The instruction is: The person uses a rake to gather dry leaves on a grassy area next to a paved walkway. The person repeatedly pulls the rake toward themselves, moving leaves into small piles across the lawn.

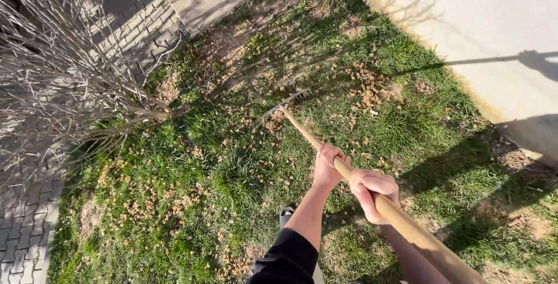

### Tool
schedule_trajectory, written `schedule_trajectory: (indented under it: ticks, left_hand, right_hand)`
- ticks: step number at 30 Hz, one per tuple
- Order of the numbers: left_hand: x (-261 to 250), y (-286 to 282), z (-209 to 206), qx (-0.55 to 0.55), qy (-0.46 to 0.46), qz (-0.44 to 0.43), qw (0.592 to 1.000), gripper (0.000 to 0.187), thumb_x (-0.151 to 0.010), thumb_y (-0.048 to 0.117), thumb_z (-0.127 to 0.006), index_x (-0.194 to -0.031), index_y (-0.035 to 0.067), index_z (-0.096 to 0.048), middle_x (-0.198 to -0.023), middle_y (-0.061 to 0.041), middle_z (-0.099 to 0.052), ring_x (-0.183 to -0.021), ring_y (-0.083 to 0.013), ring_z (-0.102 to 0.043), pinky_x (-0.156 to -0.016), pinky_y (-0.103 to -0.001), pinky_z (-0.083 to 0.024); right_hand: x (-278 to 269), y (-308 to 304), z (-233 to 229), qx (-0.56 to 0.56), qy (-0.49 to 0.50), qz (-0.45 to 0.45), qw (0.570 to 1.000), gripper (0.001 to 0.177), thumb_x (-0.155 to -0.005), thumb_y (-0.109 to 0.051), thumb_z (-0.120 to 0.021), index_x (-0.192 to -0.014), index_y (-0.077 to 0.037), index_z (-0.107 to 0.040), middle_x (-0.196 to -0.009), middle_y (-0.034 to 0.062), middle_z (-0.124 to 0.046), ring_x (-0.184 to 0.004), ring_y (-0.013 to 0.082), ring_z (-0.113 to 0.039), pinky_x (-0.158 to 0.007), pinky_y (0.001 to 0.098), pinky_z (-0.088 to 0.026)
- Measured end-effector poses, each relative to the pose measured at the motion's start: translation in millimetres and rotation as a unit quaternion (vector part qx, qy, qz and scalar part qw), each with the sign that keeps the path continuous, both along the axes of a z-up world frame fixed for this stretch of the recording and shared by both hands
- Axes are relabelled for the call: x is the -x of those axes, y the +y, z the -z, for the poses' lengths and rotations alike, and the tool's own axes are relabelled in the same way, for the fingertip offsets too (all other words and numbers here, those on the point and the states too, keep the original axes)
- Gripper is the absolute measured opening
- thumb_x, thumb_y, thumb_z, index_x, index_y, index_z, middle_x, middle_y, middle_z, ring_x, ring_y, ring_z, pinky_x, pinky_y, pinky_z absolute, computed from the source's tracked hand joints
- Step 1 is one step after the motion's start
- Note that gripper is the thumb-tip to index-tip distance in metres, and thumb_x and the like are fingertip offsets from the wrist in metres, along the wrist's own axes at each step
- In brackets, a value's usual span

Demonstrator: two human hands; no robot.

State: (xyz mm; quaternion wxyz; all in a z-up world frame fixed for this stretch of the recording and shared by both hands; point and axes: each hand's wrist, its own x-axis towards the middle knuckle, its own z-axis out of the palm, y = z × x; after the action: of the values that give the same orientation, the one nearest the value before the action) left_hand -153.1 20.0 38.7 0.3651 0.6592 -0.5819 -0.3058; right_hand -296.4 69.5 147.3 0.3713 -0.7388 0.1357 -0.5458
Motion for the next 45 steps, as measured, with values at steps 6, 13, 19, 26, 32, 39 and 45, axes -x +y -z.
schedule_trajectory:
  ticks: [6, 13, 19, 26, 32, 39, 45]
  left_hand:
    - [35, 6, -66, 0.125, 0.021, 0.048, 0.991, 0.022, -0.088, -0.005, -0.071, -0.075, 0.011, -0.064, -0.075, -0.002, -0.068, -0.080, -0.0224, -0.056, -0.079, -0.038, -0.059]
    - [-29, -77, -52, 0.139, 0.018, 0.004, 0.990, 0.025, -0.092, -0.003, -0.065, -0.074, 0.013, -0.062, -0.075, 0.000, -0.063, -0.075, -0.0201, -0.053, -0.090, -0.038, -0.056]
    - [-127, -177, -47, 0.089, 0.012, -0.032, 0.995, 0.028, -0.089, -0.006, -0.059, -0.070, 0.013, -0.053, -0.084, -0.004, -0.059, -0.084, -0.0240, -0.058, -0.081, -0.037, -0.058]
    - [-206, -262, -2, 0.094, 0.015, -0.054, 0.994, 0.018, -0.084, 0.000, -0.066, -0.084, 0.011, -0.051, -0.105, -0.015, -0.060, -0.121, -0.0448, -0.058, -0.101, -0.055, -0.050]
    - [-212, -290, 52, 0.083, 0.001, 0.008, 0.996, 0.029, -0.078, 0.013, -0.079, -0.091, 0.014, -0.053, -0.115, -0.008, -0.056, -0.132, -0.0401, -0.049, -0.119, -0.056, -0.032]
    - [-196, -269, 97, 0.022, -0.066, 0.027, 0.997, 0.038, -0.068, -0.003, -0.080, -0.089, 0.018, -0.056, -0.121, -0.008, -0.057, -0.141, -0.0412, -0.043, -0.125, -0.052, -0.028]
    - [-119, -194, 84, -0.016, -0.079, 0.040, 0.996, 0.029, -0.079, 0.011, -0.087, -0.090, 0.014, -0.060, -0.112, -0.003, -0.052, -0.105, -0.0210, -0.050, -0.107, -0.038, -0.048]
  right_hand:
    - [17, -6, -75, 0.041, -0.104, 0.054, 0.992, 0.043, -0.096, -0.019, -0.050, -0.055, -0.009, -0.045, -0.046, 0.0014, -0.048, -0.038, 0.0150, -0.050, -0.044, 0.0268, -0.053]
    - [-28, -73, -39, 0.036, -0.047, 0.061, 0.996, 0.034, -0.094, -0.018, -0.054, -0.062, -0.010, -0.052, -0.054, 0.0008, -0.055, -0.050, 0.0144, -0.060, -0.062, 0.0316, -0.061]
    - [-115, -180, -11, 0.057, -0.030, 0.001, 0.998, 0.021, -0.092, -0.006, -0.052, -0.072, -0.011, -0.056, -0.065, 0.0027, -0.061, -0.065, 0.0194, -0.064, -0.075, 0.0381, -0.059]
    - [-215, -292, 54, 0.008, -0.098, -0.049, 0.994, 0.029, -0.088, 0.006, -0.051, -0.062, -0.006, -0.051, -0.061, 0.0060, -0.056, -0.055, 0.0230, -0.055, -0.061, 0.0352, -0.052]
    - [-211, -312, 121, -0.030, -0.116, -0.026, 0.992, 0.033, -0.086, 0.009, -0.050, -0.057, -0.007, -0.050, -0.057, 0.0082, -0.060, -0.054, 0.0204, -0.058, -0.059, 0.0361, -0.054]
    - [-166, -246, 76, -0.111, -0.056, 0.006, 0.992, 0.030, -0.083, 0.006, -0.050, -0.056, -0.006, -0.050, -0.056, 0.0081, -0.054, -0.054, 0.0227, -0.051, -0.065, 0.0397, -0.054]
    - [-78, -154, 50, -0.089, 0.023, 0.051, 0.995, 0.023, -0.096, -0.007, -0.051, -0.078, -0.005, -0.065, -0.075, 0.0024, -0.067, -0.069, 0.0134, -0.063, -0.090, 0.0361, -0.058]
